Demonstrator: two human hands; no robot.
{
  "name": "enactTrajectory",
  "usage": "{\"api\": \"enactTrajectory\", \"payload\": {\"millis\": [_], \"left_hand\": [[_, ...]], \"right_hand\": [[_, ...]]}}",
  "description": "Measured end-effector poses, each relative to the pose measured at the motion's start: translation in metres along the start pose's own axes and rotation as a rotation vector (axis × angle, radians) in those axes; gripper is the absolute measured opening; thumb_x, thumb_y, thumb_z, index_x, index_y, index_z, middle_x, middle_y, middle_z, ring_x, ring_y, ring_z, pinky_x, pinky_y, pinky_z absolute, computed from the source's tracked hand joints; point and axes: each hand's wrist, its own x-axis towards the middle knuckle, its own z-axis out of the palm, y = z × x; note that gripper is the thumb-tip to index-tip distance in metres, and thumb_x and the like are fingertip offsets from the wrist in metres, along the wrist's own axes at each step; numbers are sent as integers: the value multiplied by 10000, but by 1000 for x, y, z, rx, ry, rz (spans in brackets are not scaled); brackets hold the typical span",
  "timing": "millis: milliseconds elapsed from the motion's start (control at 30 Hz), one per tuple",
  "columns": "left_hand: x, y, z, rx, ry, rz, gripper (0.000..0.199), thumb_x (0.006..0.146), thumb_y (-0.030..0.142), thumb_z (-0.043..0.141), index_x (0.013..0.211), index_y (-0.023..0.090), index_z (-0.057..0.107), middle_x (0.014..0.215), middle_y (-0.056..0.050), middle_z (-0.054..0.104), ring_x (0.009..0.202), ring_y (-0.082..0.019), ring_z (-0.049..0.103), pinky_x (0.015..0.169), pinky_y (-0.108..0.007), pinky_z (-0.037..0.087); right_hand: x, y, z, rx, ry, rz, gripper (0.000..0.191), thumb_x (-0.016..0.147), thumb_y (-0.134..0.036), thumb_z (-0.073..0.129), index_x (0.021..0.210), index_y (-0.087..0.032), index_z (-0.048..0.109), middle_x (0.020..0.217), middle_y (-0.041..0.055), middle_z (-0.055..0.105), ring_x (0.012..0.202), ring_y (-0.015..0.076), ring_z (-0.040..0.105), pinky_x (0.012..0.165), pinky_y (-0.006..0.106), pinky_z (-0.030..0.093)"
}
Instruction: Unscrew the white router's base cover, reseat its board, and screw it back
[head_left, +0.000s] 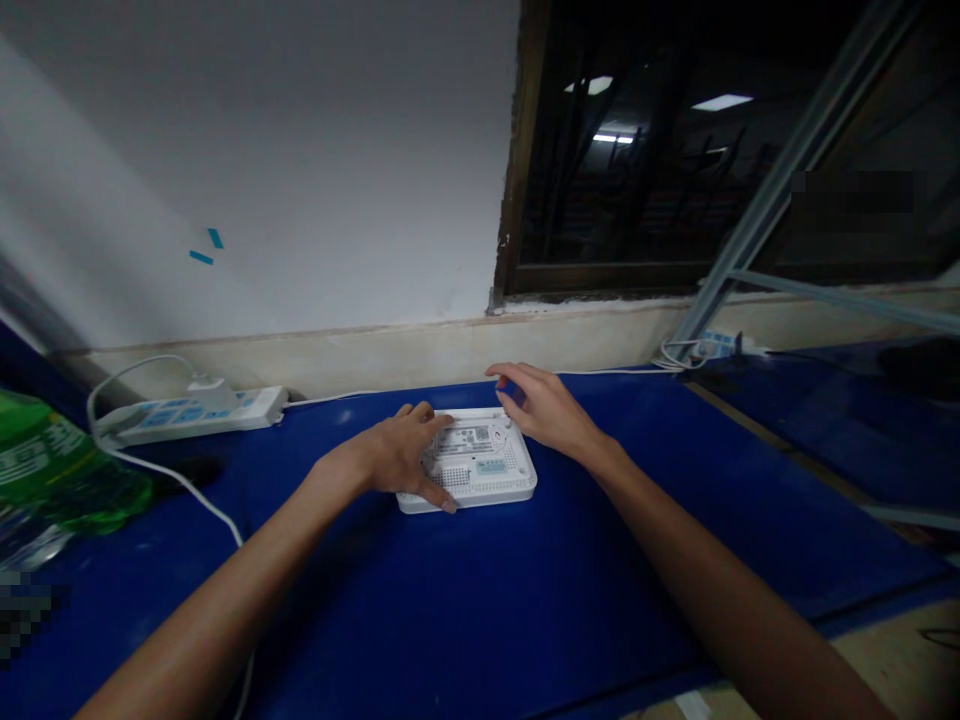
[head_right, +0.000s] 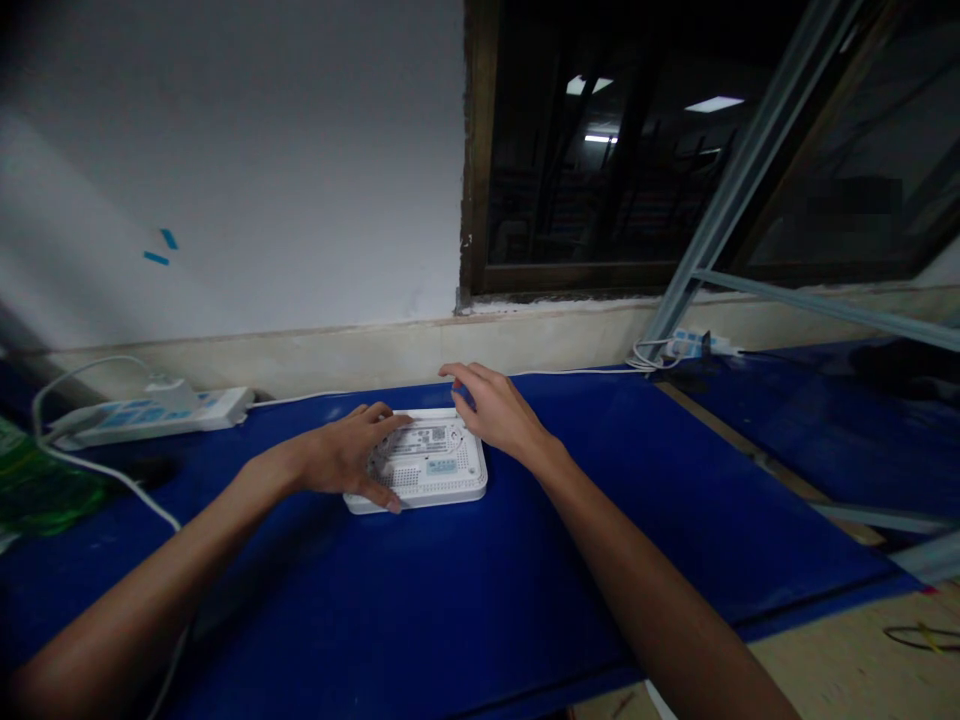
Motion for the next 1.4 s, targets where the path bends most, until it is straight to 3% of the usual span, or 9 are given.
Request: {"api": "enactTrajectory", "payload": {"millis": [100, 267, 433, 600, 800, 1000, 1200, 1400], "left_hand": [[0, 2, -1, 5, -9, -13, 1198, 533, 824, 702, 1490, 192, 358, 1397, -165, 443, 1250, -398, 422, 1034, -489, 389], [-2, 4, -4, 15, -27, -24, 1200, 543, 816, 710, 1497, 183, 348, 1414, -170, 434, 1290, -408, 396, 1053, -478, 375], [-4, 6, -6, 3, -31, -27, 1171, 552, 803, 719, 1488, 200, 355, 1420, -157, 437, 1299, -397, 399, 1066, -463, 358], [-3, 5, -5, -15, -22, -18, 1193, 531, 825, 705, 1486, 201, 356, 1394, -166, 456, 1263, -397, 422, 1034, -477, 376], [-1, -1, 0, -16, -2, 8, 1163, 537, 809, 704, 1476, 207, 374, 1374, -162, 469, 1235, -397, 438, 998, -470, 401], [-2, 1, -2, 9, -2, 0, 1145, 547, 804, 690, 1480, 230, 356, 1391, -147, 463, 1262, -391, 422, 1041, -475, 374], [-3, 3, -4, 4, -15, 7, 1165, 537, 829, 690, 1470, 210, 367, 1374, -159, 463, 1237, -385, 436, 1033, -489, 395], [-4, 4, -5, -9, -24, 0, 1153, 542, 823, 691, 1467, 216, 370, 1392, -164, 446, 1250, -399, 427, 1023, -501, 400]], "right_hand": [[-1, 0, -1, -11, -11, 11, 561, 790, -77, 544, 1325, -246, 516, 1173, 62, 638, 749, 145, 609, 757, 297, 493], [0, 0, 1, 0, 14, 13, 298, 907, -190, 529, 1197, -223, 590, 1051, 48, 677, 712, 143, 592, 724, 291, 485], [0, -1, 3, -24, 15, 15, 492, 814, -88, 547, 1284, -232, 550, 1158, 65, 643, 743, 141, 601, 739, 288, 489], [-2, 0, 6, -36, -24, 34, 394, 898, -213, 547, 1292, -215, 547, 1069, 74, 662, 747, 161, 613, 772, 323, 509], [-2, -3, 6, -60, -17, 40, 629, 791, -90, 542, 1390, -262, 460, 1203, 74, 640, 766, 164, 625, 755, 315, 518], [0, 2, 9, -48, -4, 29, 354, 928, -229, 511, 1278, -223, 559, 1025, 73, 691, 805, 200, 644, 794, 347, 520], [-1, 0, 6, -75, 10, 33, 605, 779, -95, 546, 1364, -238, 494, 1119, 72, 659, 718, 170, 621, 693, 310, 513], [0, 1, 7, -39, 40, 51, 464, 864, -196, 536, 1328, -215, 526, 978, 64, 677, 668, 174, 613, 674, 323, 517]]}}
